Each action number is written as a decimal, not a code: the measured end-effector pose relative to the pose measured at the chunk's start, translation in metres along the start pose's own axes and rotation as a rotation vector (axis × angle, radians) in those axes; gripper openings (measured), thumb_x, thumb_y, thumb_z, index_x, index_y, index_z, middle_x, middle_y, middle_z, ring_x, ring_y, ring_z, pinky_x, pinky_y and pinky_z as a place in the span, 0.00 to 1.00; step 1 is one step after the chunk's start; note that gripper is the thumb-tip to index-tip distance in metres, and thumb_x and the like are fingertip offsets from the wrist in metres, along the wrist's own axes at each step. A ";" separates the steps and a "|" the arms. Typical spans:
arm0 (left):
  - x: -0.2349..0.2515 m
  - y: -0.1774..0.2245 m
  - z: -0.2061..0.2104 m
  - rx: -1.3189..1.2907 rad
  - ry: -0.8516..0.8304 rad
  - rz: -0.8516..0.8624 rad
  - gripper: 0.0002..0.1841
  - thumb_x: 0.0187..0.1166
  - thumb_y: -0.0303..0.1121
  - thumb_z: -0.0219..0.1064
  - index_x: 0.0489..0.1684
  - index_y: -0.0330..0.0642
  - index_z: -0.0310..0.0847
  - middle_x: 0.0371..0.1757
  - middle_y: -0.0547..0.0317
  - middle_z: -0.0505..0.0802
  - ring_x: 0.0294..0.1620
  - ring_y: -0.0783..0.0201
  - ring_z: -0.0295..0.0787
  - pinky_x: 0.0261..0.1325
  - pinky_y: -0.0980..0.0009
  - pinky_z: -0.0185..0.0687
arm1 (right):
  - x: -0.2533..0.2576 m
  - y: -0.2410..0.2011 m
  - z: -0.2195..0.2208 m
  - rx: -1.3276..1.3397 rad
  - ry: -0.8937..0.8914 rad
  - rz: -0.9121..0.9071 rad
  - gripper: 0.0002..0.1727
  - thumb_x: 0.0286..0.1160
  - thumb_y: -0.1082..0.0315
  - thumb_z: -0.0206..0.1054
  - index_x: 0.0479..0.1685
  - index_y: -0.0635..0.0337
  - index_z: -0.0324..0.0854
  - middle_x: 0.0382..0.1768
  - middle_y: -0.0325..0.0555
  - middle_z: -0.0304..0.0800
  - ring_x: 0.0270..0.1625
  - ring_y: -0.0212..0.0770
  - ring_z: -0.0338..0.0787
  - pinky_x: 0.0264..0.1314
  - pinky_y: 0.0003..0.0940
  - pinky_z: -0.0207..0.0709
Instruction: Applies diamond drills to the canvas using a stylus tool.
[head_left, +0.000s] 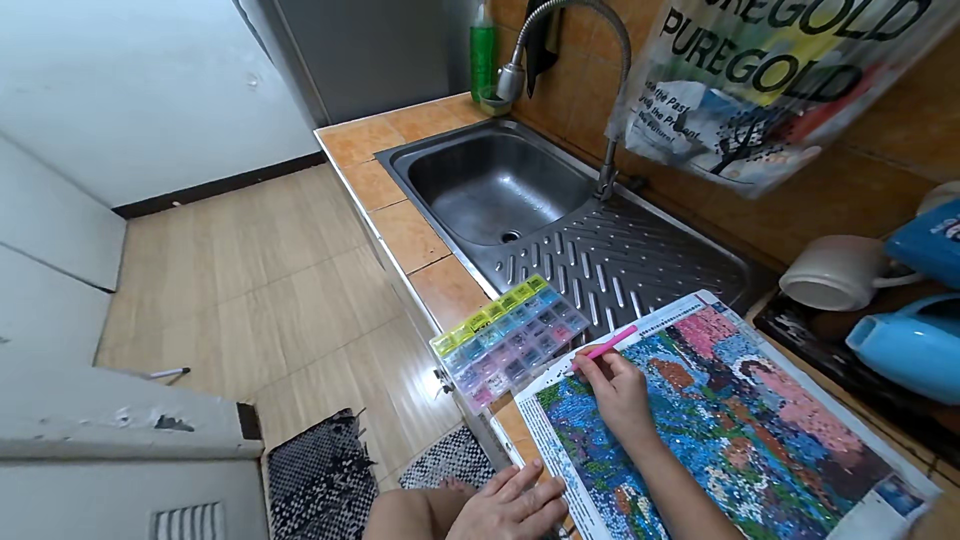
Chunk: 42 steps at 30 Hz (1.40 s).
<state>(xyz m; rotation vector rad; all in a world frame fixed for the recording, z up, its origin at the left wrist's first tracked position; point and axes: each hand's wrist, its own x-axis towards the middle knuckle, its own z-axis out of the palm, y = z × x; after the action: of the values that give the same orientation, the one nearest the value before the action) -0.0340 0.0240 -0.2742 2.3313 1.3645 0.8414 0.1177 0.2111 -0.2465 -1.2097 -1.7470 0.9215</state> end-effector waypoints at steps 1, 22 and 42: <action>0.000 0.000 0.000 -0.005 -0.003 -0.002 0.23 0.73 0.14 0.61 0.64 0.43 0.89 0.73 0.56 0.90 0.81 0.49 0.79 0.81 0.56 0.72 | 0.000 -0.003 -0.001 0.037 -0.001 0.036 0.07 0.79 0.74 0.65 0.44 0.70 0.86 0.33 0.46 0.90 0.34 0.31 0.90 0.42 0.28 0.86; 0.003 0.001 -0.001 0.148 0.003 -0.015 0.22 0.74 0.17 0.61 0.62 0.49 0.88 0.71 0.62 0.91 0.78 0.56 0.83 0.78 0.54 0.74 | -0.090 -0.028 -0.077 0.512 0.159 0.540 0.10 0.88 0.78 0.48 0.44 0.62 0.76 0.30 0.38 0.93 0.29 0.33 0.94 0.37 0.27 0.90; -0.001 -0.001 0.002 0.178 -0.013 -0.036 0.25 0.73 0.17 0.60 0.69 0.48 0.86 0.74 0.61 0.89 0.80 0.54 0.80 0.79 0.55 0.74 | -0.106 -0.015 -0.060 0.387 0.178 0.304 0.07 0.82 0.79 0.54 0.45 0.66 0.78 0.33 0.35 0.93 0.32 0.29 0.94 0.40 0.25 0.91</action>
<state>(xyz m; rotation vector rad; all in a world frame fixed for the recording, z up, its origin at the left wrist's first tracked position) -0.0336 0.0231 -0.2769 2.4307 1.5282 0.7196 0.1902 0.1130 -0.2306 -1.2688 -1.1945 1.2229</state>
